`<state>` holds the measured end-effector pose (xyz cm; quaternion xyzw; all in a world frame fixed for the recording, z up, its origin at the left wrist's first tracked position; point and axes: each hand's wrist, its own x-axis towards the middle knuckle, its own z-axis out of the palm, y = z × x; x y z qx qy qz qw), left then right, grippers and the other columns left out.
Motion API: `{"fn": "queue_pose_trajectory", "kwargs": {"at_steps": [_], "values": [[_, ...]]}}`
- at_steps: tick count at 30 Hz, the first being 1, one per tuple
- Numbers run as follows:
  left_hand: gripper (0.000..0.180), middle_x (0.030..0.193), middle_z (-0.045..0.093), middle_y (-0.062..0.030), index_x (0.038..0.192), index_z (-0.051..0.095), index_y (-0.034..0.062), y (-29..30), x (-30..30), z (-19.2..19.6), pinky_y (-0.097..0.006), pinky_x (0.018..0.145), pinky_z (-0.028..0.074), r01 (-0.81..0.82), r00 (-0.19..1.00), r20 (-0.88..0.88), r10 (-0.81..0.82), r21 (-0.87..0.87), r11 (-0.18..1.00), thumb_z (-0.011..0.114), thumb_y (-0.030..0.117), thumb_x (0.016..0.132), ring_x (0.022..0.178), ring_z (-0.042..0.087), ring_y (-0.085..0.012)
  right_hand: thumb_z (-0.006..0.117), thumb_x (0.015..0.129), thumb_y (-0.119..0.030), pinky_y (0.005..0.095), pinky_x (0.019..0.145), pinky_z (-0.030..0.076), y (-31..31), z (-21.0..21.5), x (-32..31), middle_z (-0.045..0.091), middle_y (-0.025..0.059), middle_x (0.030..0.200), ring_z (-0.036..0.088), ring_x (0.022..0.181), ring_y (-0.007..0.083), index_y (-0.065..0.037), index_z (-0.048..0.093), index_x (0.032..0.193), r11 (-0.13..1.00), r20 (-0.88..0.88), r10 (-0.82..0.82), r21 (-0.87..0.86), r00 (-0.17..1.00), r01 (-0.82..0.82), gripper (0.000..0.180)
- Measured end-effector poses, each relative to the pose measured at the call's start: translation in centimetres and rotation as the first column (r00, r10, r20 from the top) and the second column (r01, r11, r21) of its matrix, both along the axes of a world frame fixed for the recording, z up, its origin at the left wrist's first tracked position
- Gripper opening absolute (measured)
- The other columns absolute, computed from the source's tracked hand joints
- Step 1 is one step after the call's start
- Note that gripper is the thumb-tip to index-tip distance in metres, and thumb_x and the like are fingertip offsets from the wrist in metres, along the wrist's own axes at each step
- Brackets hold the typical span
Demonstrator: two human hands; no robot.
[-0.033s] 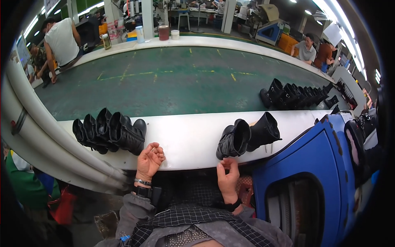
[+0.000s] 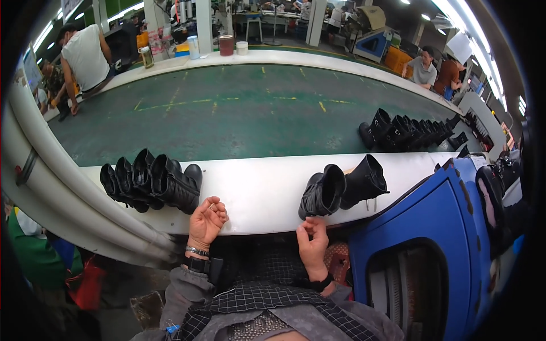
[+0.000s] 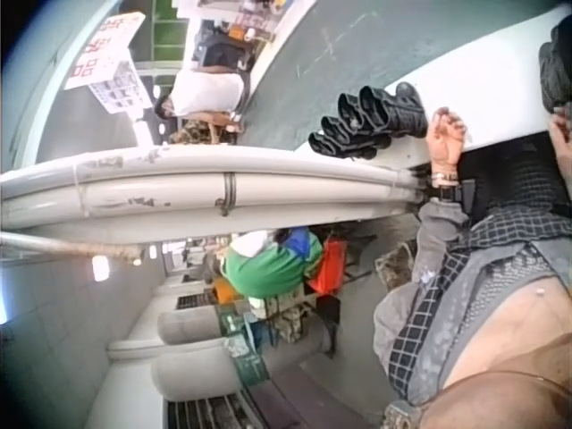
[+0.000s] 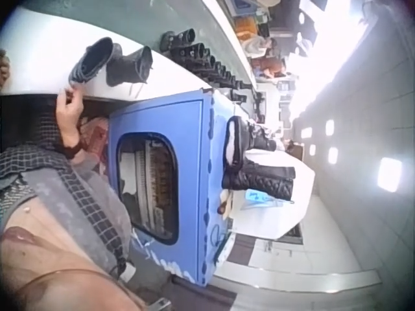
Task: Inspecting and pairing boots on a factory production line.
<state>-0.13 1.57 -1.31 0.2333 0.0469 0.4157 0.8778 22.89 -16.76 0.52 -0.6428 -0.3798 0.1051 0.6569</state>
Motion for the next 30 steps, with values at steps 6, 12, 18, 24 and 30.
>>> {"fn": "queue_pose_trajectory", "kwargs": {"at_steps": [6, 12, 18, 24, 30], "values": [[0.03, 0.096, 0.062, -0.0134, 0.114, 0.055, 0.0003, -0.1, 0.0, 0.2, -0.033, 0.079, 0.046, 0.002, 1.0, 0.009, -0.002, 0.004, 1.0, 0.045, 0.025, 0.1, 0.085, 0.057, -0.0215, 0.066, 0.086, -0.014, 0.0326, 0.086, 0.052, 1.7, 1.9, -0.1, 0.063, 0.0208, 0.12, 0.062, 0.112, 0.0264, 0.002, 0.044, 0.136, 0.941, 0.043, 0.328, -0.098, 0.944, -0.323, 0.057], [0.03, 0.096, 0.062, -0.0136, 0.114, 0.055, 0.0005, -0.1, -0.1, 0.2, -0.034, 0.079, 0.045, -0.013, 1.0, -0.001, 0.013, 0.001, 1.0, 0.045, 0.025, 0.1, 0.085, 0.057, -0.0215, 0.062, 0.089, -0.013, 0.0431, 0.112, 0.031, 4.1, 1.9, -0.6, 0.03, 0.0244, 0.152, 0.029, 0.142, 0.0321, 0.003, 0.025, 0.147, 0.838, -0.08, 0.509, -0.181, 0.857, -0.515, 0.071], [0.029, 0.096, 0.062, -0.0149, 0.113, 0.055, 0.0003, -0.2, -0.1, 0.3, -0.035, 0.08, 0.046, 0.0, 1.0, 0.019, 0.0, -0.013, 1.0, 0.045, 0.025, 0.1, 0.085, 0.058, -0.0228, 0.06, 0.09, -0.011, 0.0452, 0.117, 0.02, 6.2, -0.2, 0.0, 0.017, 0.0274, 0.155, 0.02, 0.145, 0.0382, 0.002, 0.011, 0.15, 0.867, -0.168, 0.484, -0.042, 0.859, -0.497, 0.079], [0.028, 0.096, 0.062, -0.016, 0.113, 0.054, -0.0002, -0.2, -0.1, 0.2, -0.035, 0.081, 0.047, 0.007, 0.999, 0.039, -0.006, -0.025, 1.0, 0.047, 0.023, 0.1, 0.086, 0.059, -0.0237, 0.061, 0.088, -0.008, 0.0482, 0.115, 0.023, 8.4, -0.6, 1.2, 0.009, 0.0322, 0.154, 0.019, 0.143, 0.0449, -0.007, -0.007, 0.152, 0.92, -0.256, 0.392, 0.116, 0.884, -0.375, 0.094], [0.029, 0.097, 0.062, -0.0148, 0.114, 0.054, 0.0006, -0.3, -0.1, 0.1, -0.035, 0.079, 0.046, -0.011, 1.0, 0.009, 0.012, -0.018, 1.0, 0.048, 0.025, 0.098, 0.085, 0.058, -0.0219, 0.057, 0.089, -0.008, 0.0449, 0.114, 0.024, 10.4, -0.5, 5.1, 0.009, 0.032, 0.154, 0.022, 0.142, 0.0415, -0.004, -0.006, 0.152, 0.934, -0.447, 0.355, 0.195, 0.821, -0.298, 0.089]]}}
